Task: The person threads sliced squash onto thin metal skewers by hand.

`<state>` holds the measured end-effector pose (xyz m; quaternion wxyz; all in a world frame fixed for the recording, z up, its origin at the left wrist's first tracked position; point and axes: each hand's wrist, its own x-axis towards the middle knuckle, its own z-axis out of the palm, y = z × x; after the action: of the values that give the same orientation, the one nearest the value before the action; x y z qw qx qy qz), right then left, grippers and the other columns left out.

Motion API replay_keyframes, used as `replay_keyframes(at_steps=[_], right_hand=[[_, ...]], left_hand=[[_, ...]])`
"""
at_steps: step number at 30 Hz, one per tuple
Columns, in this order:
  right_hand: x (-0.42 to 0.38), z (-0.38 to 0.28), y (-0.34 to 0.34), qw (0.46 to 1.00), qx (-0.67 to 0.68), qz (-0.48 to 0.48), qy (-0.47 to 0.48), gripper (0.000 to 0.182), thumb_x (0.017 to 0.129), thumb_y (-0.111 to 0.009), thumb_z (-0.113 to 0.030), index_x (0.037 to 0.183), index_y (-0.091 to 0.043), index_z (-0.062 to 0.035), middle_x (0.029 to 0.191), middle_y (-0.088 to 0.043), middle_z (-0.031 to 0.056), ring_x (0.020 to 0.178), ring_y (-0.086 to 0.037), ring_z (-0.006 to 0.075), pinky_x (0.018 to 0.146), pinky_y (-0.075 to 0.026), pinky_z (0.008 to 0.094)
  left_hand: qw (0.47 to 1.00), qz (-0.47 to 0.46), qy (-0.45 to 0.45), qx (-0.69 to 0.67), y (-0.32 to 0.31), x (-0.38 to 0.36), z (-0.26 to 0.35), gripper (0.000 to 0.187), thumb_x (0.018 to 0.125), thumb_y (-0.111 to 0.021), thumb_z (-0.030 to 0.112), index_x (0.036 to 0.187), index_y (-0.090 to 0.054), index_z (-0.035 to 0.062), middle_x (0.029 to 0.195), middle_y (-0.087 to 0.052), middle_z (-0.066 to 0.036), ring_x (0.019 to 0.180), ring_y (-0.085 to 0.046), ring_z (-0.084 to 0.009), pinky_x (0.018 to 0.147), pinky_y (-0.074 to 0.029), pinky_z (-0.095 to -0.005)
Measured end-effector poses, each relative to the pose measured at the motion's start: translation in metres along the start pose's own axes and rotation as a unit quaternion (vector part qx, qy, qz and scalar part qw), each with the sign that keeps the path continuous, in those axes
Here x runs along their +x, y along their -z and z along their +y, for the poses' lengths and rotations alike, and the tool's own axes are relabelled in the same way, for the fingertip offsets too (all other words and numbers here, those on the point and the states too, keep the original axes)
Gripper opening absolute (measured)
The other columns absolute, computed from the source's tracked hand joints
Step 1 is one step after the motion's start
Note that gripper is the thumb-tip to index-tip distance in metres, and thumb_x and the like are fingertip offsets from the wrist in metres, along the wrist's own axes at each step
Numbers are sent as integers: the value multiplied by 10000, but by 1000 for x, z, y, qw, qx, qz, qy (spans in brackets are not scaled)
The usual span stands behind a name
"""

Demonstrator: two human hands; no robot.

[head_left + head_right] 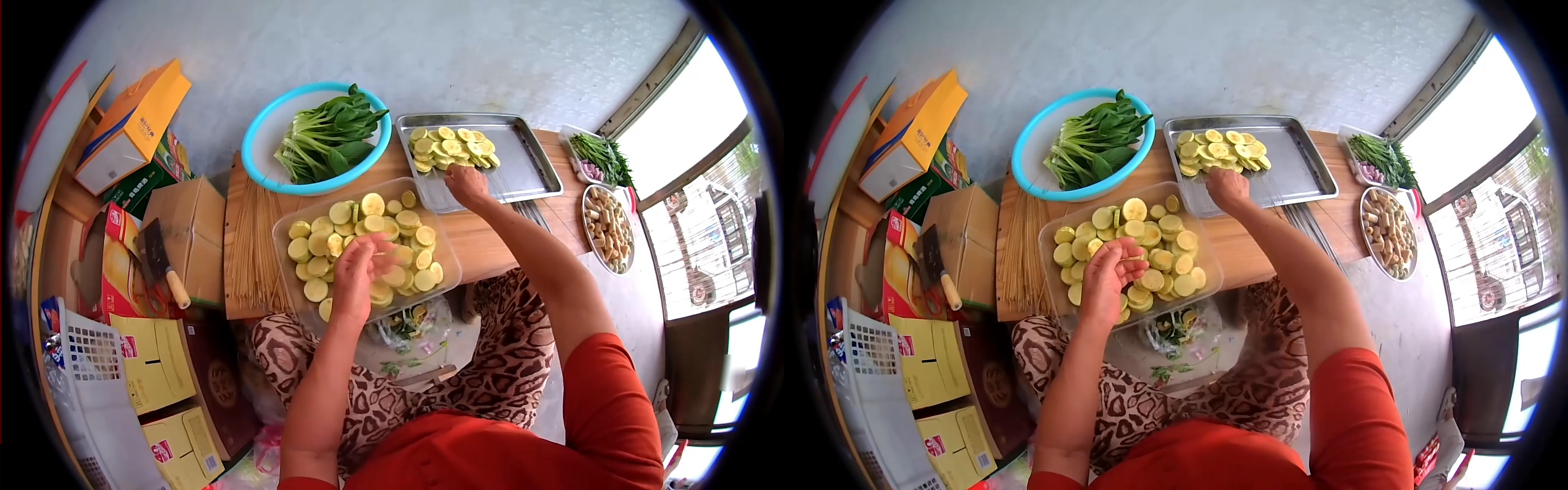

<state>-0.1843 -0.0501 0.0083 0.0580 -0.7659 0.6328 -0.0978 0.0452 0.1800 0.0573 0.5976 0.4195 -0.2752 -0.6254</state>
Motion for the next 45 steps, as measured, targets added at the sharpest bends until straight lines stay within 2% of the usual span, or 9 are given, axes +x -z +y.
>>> replay_keyframes(at_steps=[6,9,13,16,21,30,33,38,45], right_hand=[[-42,96,52,998,-1,17,-61,203,803,-557,-284,884,-651,-124,859,-657,155,850,-625,346,725,-485,463],[-72,168,48,988,-56,23,-142,182,789,-545,-235,879,-667,-136,900,-656,155,865,-627,350,741,-478,486],[-135,225,53,979,-71,-41,-188,202,785,-525,-192,875,-665,-78,926,-647,205,908,-625,362,758,-475,495],[-165,235,43,965,-129,-67,-218,262,785,-526,-192,944,-649,-24,986,-641,214,980,-604,367,819,-469,477],[-177,234,30,961,-103,-77,-243,261,777,-531,-181,960,-647,-35,1015,-642,203,988,-606,368,844,-454,479],[-169,238,7,959,-91,-64,-262,226,800,-537,-178,957,-648,-58,979,-649,184,964,-619,347,782,-489,459],[-169,238,12,962,-88,-79,-246,220,797,-533,-170,949,-655,-69,983,-651,176,942,-625,349,775,-493,456],[-174,246,21,969,-72,-51,-230,173,782,-527,-164,828,-685,-111,906,-659,168,867,-634,356,731,-496,447],[-184,249,42,973,-68,-37,-218,178,778,-514,-171,803,-688,-142,875,-660,152,821,-638,346,715,-497,431]], left_hand=[[1000,12,-6,5,4,0,-7,298,969,-413,231,1126,-558,24,990,-620,-90,833,-621,-174,746,-499,-298],[999,35,13,-3,8,4,-18,267,958,-431,209,1105,-568,33,964,-629,-79,773,-631,-161,686,-508,-272],[999,31,8,8,5,-2,-17,281,951,-443,215,1123,-563,28,975,-626,-86,795,-621,-159,706,-503,-276],[998,48,21,31,6,-4,-17,297,950,-455,240,1136,-558,32,987,-622,-88,812,-617,-174,731,-500,-299],[996,61,41,57,12,2,-26,293,953,-456,244,1136,-553,37,1007,-615,-95,826,-607,-176,738,-491,-301],[992,49,42,106,6,9,-36,276,957,-437,223,1132,-537,35,979,-605,-85,815,-603,-160,732,-479,-283],[992,43,36,110,5,10,-36,271,956,-438,217,1129,-541,36,976,-607,-83,808,-605,-160,728,-479,-279],[994,28,26,104,4,7,-32,260,955,-437,205,1118,-552,39,977,-609,-80,802,-610,-156,718,-483,-272],[995,32,20,88,2,2,-27,254,951,-444,196,1110,-559,35,970,-611,-81,801,-612,-151,705,-489,-265]])
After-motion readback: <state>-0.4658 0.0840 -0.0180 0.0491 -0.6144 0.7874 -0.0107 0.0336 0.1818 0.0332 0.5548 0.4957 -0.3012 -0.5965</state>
